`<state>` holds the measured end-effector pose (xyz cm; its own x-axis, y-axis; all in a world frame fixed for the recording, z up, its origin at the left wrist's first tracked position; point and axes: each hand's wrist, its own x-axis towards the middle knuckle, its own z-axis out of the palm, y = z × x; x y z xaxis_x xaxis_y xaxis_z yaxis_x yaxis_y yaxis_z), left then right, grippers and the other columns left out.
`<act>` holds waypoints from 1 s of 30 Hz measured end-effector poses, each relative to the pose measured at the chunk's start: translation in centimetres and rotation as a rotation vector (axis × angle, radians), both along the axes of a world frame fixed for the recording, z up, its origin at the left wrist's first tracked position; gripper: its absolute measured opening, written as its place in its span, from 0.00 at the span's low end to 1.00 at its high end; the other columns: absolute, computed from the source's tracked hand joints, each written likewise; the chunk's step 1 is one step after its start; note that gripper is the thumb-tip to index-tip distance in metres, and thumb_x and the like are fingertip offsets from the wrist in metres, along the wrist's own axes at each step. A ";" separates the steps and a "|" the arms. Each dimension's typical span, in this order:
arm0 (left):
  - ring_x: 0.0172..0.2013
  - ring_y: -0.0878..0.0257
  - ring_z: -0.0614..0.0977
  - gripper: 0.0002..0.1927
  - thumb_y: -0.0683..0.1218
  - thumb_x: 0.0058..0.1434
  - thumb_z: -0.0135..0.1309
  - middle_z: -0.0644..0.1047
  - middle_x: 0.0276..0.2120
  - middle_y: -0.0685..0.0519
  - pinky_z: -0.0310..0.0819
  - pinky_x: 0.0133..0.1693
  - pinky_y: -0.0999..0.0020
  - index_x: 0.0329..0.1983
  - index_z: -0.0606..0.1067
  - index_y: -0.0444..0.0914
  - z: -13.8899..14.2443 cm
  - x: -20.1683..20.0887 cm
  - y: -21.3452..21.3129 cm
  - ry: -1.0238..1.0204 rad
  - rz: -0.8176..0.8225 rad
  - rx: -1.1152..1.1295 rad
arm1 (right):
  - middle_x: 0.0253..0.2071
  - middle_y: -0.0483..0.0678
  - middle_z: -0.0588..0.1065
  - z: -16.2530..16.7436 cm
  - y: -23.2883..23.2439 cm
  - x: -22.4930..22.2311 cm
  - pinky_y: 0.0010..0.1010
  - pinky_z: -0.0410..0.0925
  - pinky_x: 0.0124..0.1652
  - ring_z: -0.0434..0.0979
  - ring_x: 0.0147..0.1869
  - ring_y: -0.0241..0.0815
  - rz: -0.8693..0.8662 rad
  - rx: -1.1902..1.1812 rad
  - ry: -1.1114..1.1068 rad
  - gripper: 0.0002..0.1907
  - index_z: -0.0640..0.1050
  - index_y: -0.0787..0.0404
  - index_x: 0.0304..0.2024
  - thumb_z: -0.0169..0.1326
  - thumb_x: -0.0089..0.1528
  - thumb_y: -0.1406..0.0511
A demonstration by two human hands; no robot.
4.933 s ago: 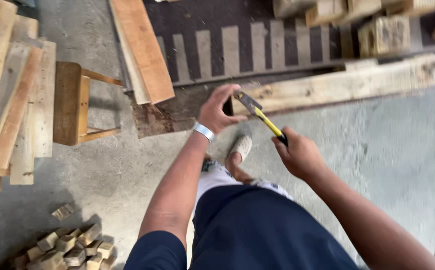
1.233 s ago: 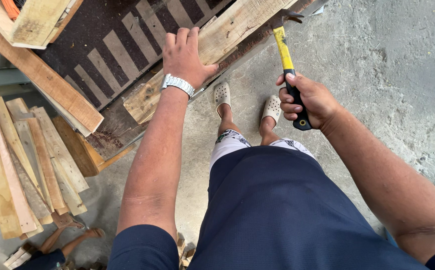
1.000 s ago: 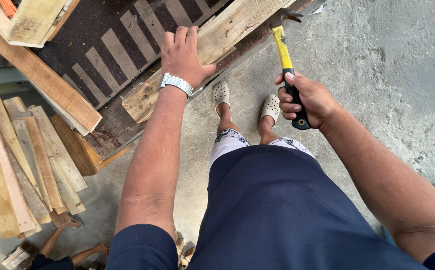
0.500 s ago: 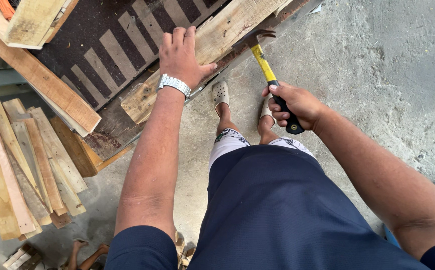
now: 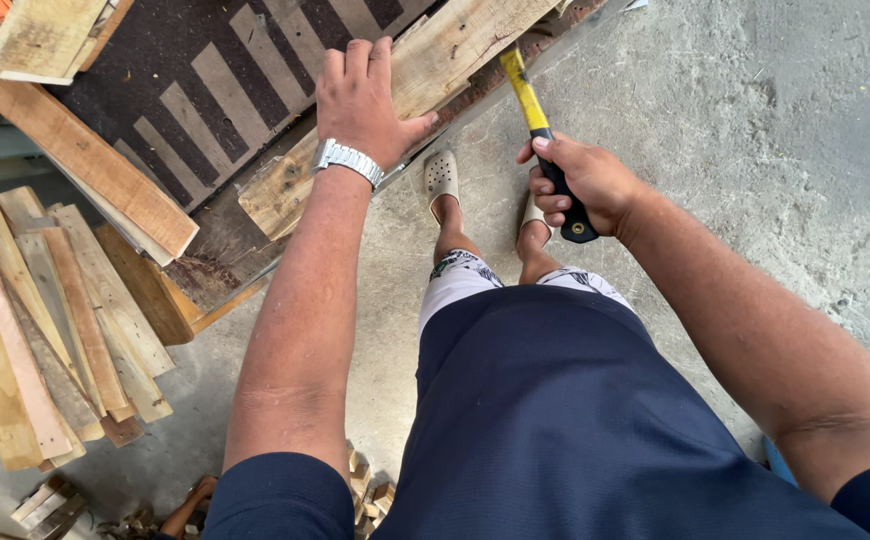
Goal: The person picks nails from a wooden box on the workbench and hammers them into wooden blocks and planks laid on the bench, repositioning the wood between strikes. They then move the nailed blocks aside and arrange the wooden pieces across the workbench.
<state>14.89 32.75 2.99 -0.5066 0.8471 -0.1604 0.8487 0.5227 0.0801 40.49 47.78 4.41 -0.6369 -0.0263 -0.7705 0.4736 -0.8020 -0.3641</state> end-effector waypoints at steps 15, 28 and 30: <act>0.54 0.49 0.68 0.53 0.73 0.51 0.67 0.68 0.54 0.45 0.67 0.56 0.52 0.67 0.65 0.35 -0.1 -0.1 0.1 0.045 -0.045 0.012 | 0.27 0.41 0.61 -0.4 0.3 -0.4 0.25 0.58 0.20 0.57 0.21 0.29 0.019 -0.004 0.034 0.14 0.69 0.59 0.49 0.41 0.71 0.56; 0.55 0.46 0.68 0.53 0.75 0.54 0.64 0.67 0.54 0.41 0.67 0.55 0.49 0.66 0.63 0.33 -0.5 -0.2 0.1 0.098 -0.086 -0.016 | 0.27 0.42 0.63 -0.8 0.5 -0.9 0.25 0.58 0.21 0.56 0.21 0.28 0.012 0.035 0.043 0.14 0.69 0.59 0.49 0.41 0.72 0.56; 0.55 0.46 0.69 0.54 0.75 0.54 0.64 0.67 0.54 0.41 0.67 0.55 0.50 0.66 0.63 0.32 -0.4 -0.2 0.1 0.105 -0.095 -0.030 | 0.26 0.42 0.62 -1.0 0.5 -0.8 0.26 0.58 0.21 0.57 0.21 0.29 0.045 0.008 0.026 0.14 0.69 0.58 0.49 0.41 0.71 0.56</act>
